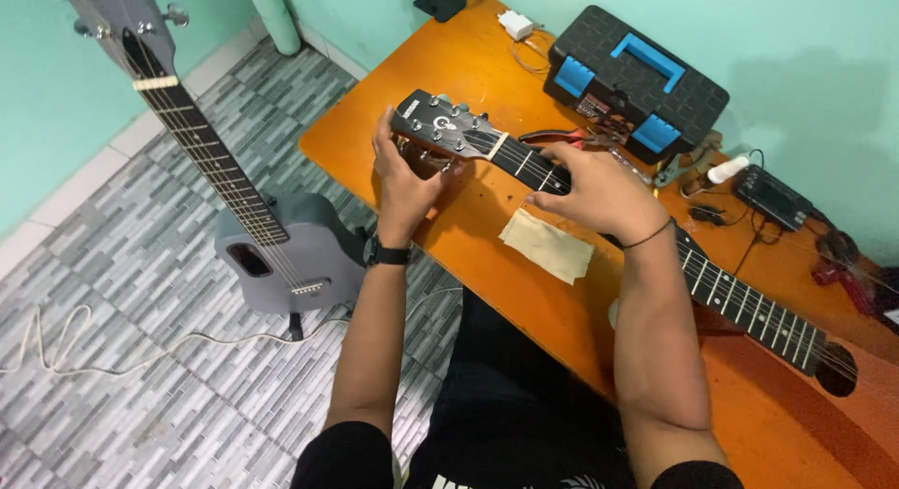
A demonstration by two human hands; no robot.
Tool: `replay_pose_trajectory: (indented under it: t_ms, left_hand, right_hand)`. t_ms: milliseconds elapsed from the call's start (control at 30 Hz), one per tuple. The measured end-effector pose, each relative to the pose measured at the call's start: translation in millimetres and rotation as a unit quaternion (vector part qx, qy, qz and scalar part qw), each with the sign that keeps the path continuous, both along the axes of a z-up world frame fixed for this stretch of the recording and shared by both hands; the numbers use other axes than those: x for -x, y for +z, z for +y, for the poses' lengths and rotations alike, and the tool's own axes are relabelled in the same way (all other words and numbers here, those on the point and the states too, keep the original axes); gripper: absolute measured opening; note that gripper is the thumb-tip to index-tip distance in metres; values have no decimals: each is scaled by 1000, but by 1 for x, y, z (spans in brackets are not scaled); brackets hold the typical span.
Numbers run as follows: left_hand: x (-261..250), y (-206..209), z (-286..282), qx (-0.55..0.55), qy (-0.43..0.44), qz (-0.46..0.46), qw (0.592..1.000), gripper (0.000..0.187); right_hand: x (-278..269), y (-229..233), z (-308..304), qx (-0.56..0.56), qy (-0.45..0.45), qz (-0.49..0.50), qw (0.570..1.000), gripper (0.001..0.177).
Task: The person threads a new guitar string through the tuning peg on the headstock of an acoustic guitar. They pull the string taut and wind it around the tuning post to secure it, repeating the process for multiple strings.
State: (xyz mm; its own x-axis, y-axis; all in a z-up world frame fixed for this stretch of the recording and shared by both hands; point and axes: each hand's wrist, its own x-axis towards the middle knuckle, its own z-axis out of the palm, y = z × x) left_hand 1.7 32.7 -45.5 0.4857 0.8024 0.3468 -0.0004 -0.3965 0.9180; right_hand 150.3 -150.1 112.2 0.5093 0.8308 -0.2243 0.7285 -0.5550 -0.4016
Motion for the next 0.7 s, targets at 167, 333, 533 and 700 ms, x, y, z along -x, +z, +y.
replay_pose_trajectory:
  t_ms: [167, 333, 533, 700]
  left_hand:
    - [-1, -23, 5, -172, -7, -11, 985, 62]
    - [-7, -24, 11, -153, -13, -77, 985, 42]
    - [-11, -22, 14, -147, 4, -88, 985, 26]
    - [-16, -22, 16, -192, 23, -52, 980, 22]
  right_hand:
    - [5, 2, 1, 24, -2, -11, 1000, 61]
    - [16, -7, 6, -59, 48, -62, 995, 63]
    - [0, -74, 57, -262, 173, -251, 916, 16]
    - [6, -85, 88, -252, 184, -291, 904, 15]
